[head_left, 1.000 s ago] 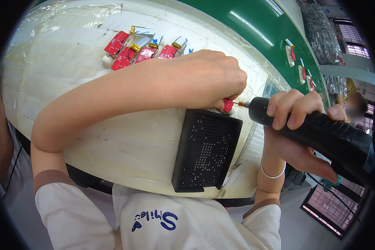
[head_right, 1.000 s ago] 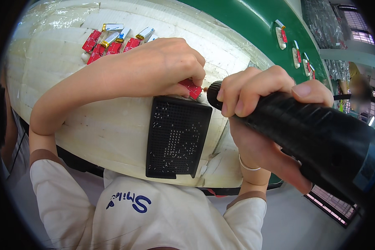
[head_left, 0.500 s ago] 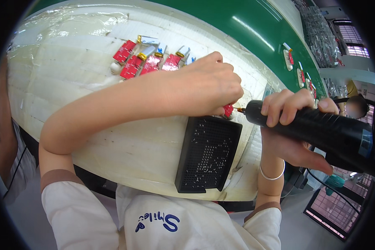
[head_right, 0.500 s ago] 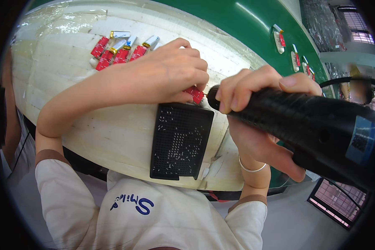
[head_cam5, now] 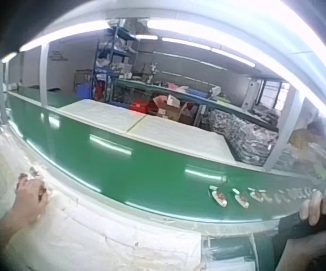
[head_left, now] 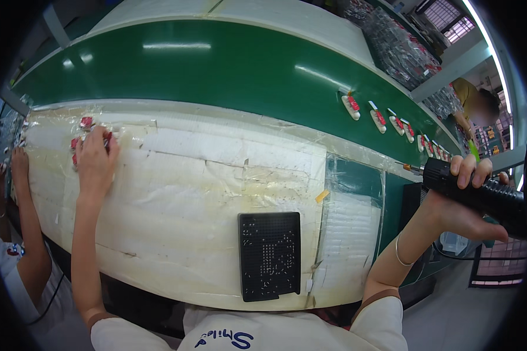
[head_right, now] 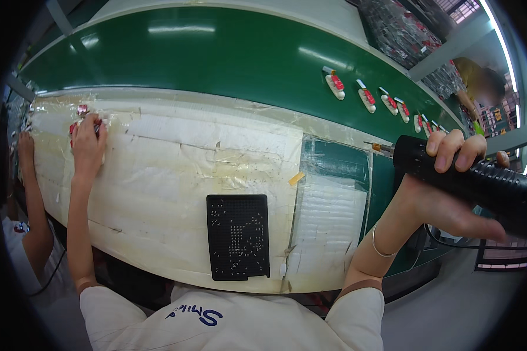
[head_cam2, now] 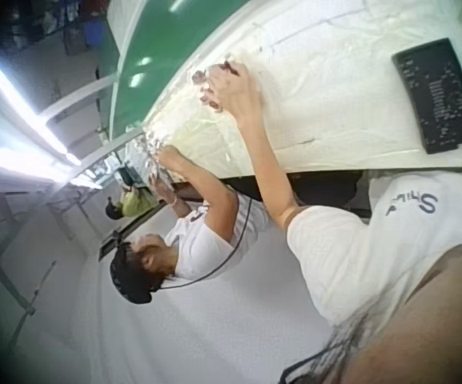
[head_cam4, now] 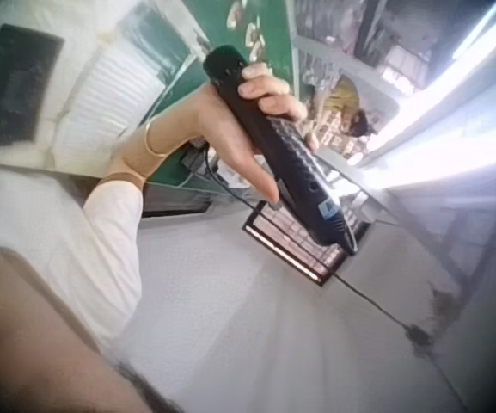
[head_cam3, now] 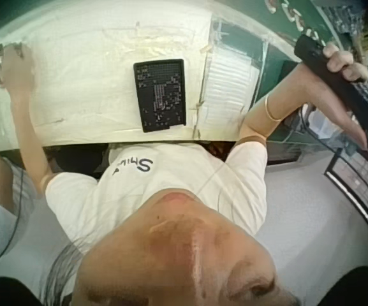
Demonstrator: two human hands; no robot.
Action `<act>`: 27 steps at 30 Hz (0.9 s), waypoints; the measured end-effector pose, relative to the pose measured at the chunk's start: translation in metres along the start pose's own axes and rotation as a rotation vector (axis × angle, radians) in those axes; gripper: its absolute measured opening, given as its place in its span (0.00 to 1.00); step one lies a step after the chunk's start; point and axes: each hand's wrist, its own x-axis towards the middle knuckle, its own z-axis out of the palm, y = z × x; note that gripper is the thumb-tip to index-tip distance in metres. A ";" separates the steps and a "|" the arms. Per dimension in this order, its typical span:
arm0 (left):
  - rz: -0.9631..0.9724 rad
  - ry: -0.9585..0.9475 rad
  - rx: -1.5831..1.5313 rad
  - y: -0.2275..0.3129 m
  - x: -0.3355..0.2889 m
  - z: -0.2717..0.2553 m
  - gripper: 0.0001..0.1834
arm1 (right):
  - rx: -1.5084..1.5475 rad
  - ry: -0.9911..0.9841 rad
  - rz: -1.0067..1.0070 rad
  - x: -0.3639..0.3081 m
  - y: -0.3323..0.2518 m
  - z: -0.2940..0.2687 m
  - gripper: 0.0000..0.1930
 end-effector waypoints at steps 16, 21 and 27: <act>1.099 0.028 -0.285 0.378 0.134 0.085 0.26 | -0.019 0.288 -0.296 0.033 -0.039 -0.046 0.41; 1.238 -0.250 -0.216 0.452 0.148 0.075 0.16 | 0.060 0.379 -0.316 0.036 -0.040 -0.047 0.40; 1.462 -0.442 -0.137 0.511 0.138 0.059 0.25 | 0.185 0.318 -0.277 0.039 -0.024 -0.058 0.38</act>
